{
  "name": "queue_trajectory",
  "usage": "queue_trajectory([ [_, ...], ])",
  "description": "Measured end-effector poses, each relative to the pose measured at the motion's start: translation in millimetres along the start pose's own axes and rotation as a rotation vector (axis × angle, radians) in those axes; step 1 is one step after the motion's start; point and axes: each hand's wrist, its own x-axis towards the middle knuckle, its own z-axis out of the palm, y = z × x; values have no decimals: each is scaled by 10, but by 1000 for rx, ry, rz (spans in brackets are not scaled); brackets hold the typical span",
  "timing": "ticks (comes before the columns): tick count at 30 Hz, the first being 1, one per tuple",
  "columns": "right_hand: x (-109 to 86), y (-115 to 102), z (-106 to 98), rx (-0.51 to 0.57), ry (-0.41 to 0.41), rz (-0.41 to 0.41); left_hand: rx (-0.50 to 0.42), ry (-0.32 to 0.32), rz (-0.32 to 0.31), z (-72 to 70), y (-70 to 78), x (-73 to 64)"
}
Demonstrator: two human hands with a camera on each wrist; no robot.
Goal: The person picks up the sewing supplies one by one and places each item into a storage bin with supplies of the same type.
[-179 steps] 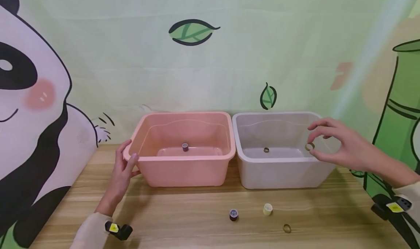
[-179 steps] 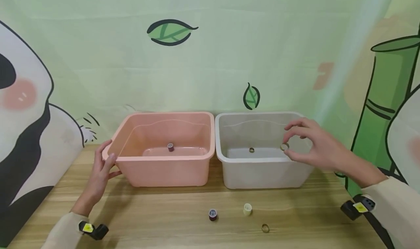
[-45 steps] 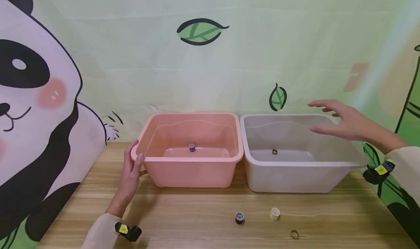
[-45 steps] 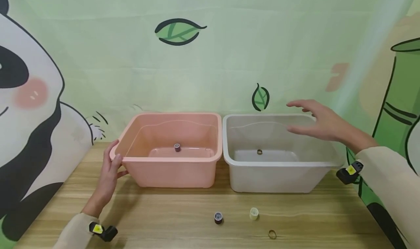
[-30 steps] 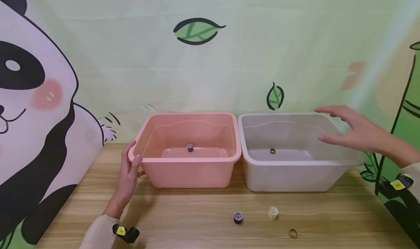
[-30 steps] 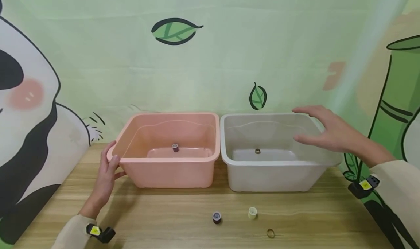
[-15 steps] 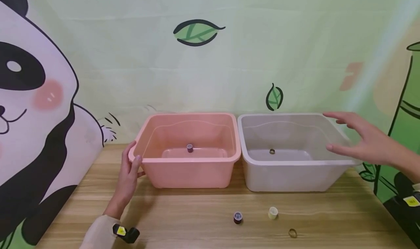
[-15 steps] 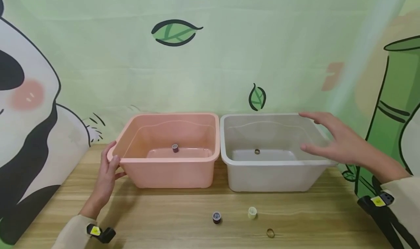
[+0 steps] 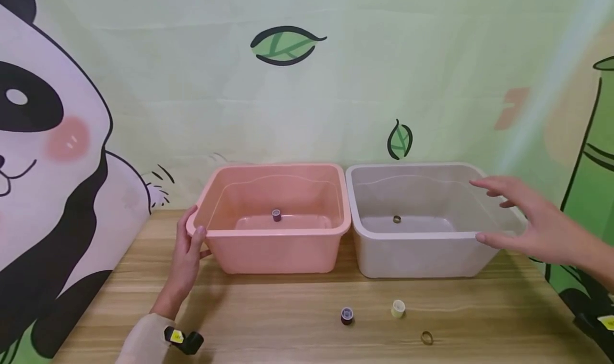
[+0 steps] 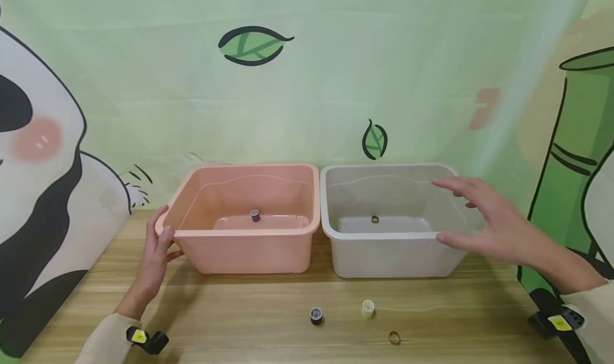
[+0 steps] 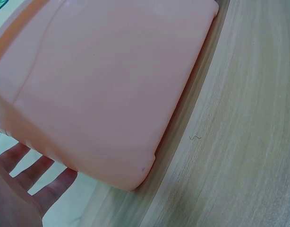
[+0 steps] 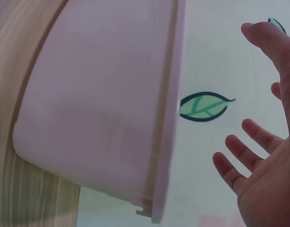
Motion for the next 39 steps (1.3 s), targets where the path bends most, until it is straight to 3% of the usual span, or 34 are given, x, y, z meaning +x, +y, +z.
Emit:
queue_trajectory([
  [6, -106, -81, 82, -5, 41, -70, -6, -3, 13, 12, -1, 5],
  [11, -196, -208, 168, -9, 35, -78, -8, -7, 17, 15, 4, 9],
  [21, -305, -380, 338, 22, -28, -91, -6, -4, 27, 4, 4, 1],
  [39, -611, -302, 861, 118, -188, -122, -3, 12, 35, 10, 20, -9],
])
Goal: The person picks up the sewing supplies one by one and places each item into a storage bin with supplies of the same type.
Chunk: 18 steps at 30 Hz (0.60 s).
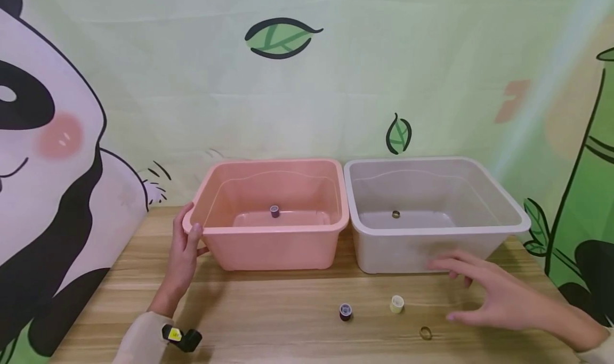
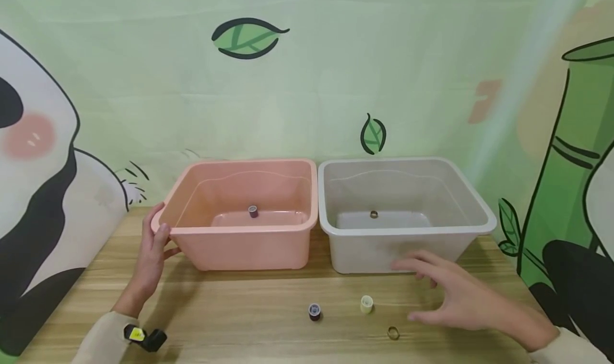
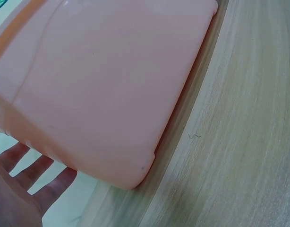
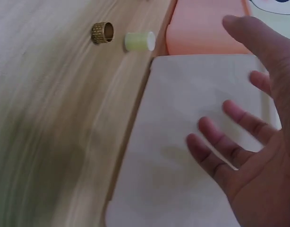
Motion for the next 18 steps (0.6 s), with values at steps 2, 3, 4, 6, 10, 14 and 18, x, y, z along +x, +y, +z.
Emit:
queue_trajectory([
  [2, -19, 23, 51, 12, -31, 22, 3, -1, 1, 0, 3, 1],
  [3, -27, 34, 75, 5, -41, 32, 3, -2, 1, 0, 4, 0],
  [4, -34, 45, 100, -10, -45, 36, 5, -3, 0, -1, 4, -1],
  [6, -44, 63, 142, -44, -53, 41, 5, -4, -1, 0, 5, -2],
  [10, -63, 90, 221, -87, -68, 50, 2, -2, 1, 3, 5, 1],
  [14, -95, 115, 318, -41, -98, 60, 1, 1, 8, 5, 4, 2],
  [18, -128, 139, 414, 11, -143, 72, 1, 4, 11, 5, 4, -1],
])
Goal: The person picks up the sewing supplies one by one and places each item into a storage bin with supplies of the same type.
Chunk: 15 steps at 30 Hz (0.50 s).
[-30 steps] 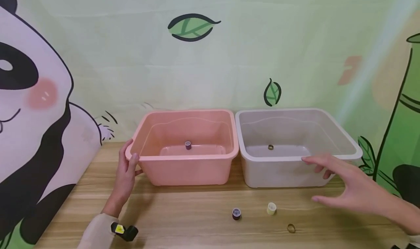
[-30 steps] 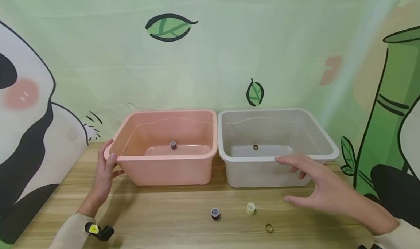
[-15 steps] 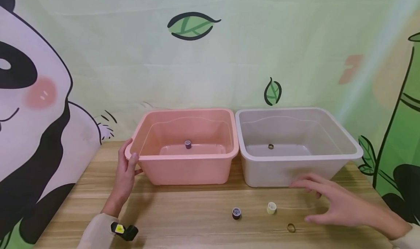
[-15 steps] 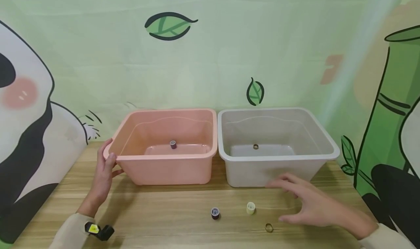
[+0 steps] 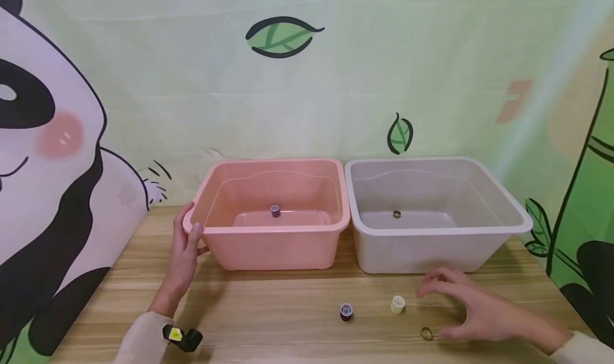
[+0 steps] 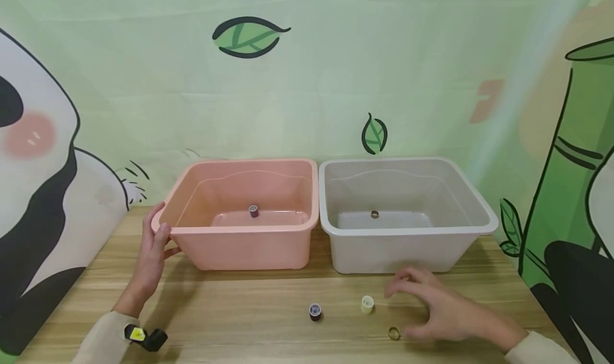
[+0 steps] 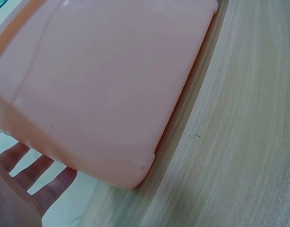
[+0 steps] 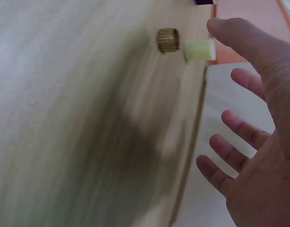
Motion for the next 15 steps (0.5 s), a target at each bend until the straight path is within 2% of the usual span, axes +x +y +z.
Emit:
queue_trajectory([
  [4, -20, 37, 83, 9, -22, 0, -3, 0, -4, 1, 6, 2],
  [15, -13, 88, 299, -11, 9, -28, -4, 0, -10, -3, 11, -5],
])
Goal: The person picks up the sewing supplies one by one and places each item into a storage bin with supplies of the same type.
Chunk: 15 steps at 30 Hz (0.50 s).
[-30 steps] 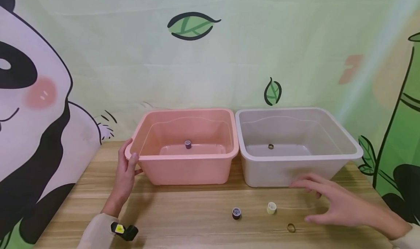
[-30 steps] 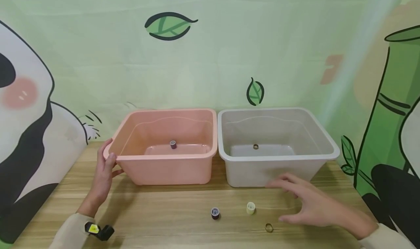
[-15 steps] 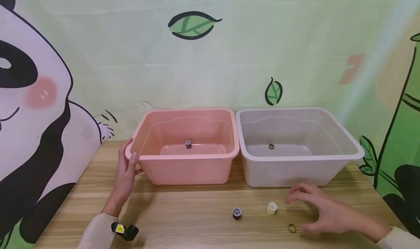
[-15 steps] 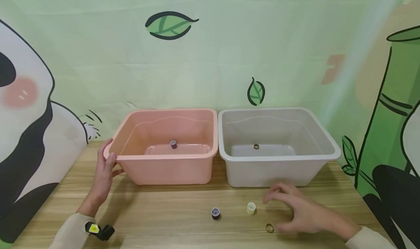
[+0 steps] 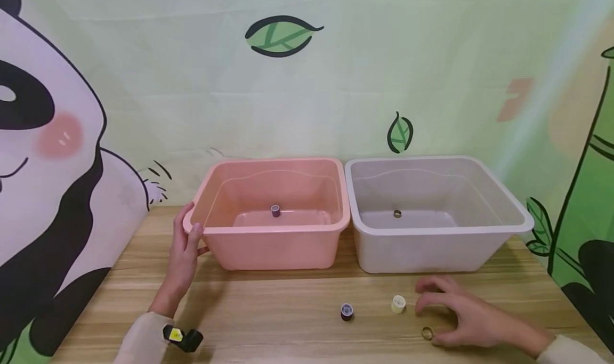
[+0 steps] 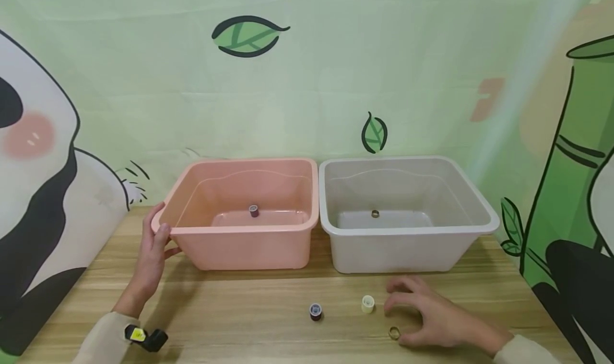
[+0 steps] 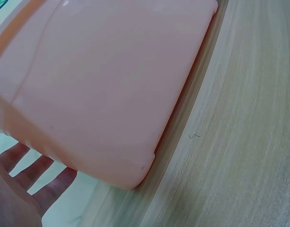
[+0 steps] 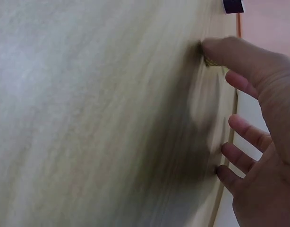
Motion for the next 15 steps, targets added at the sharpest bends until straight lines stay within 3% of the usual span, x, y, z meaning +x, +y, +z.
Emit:
queue_trajectory([
  [15, 21, 11, 96, -8, 38, 32, -2, 5, -1, 2, -8, 0],
])
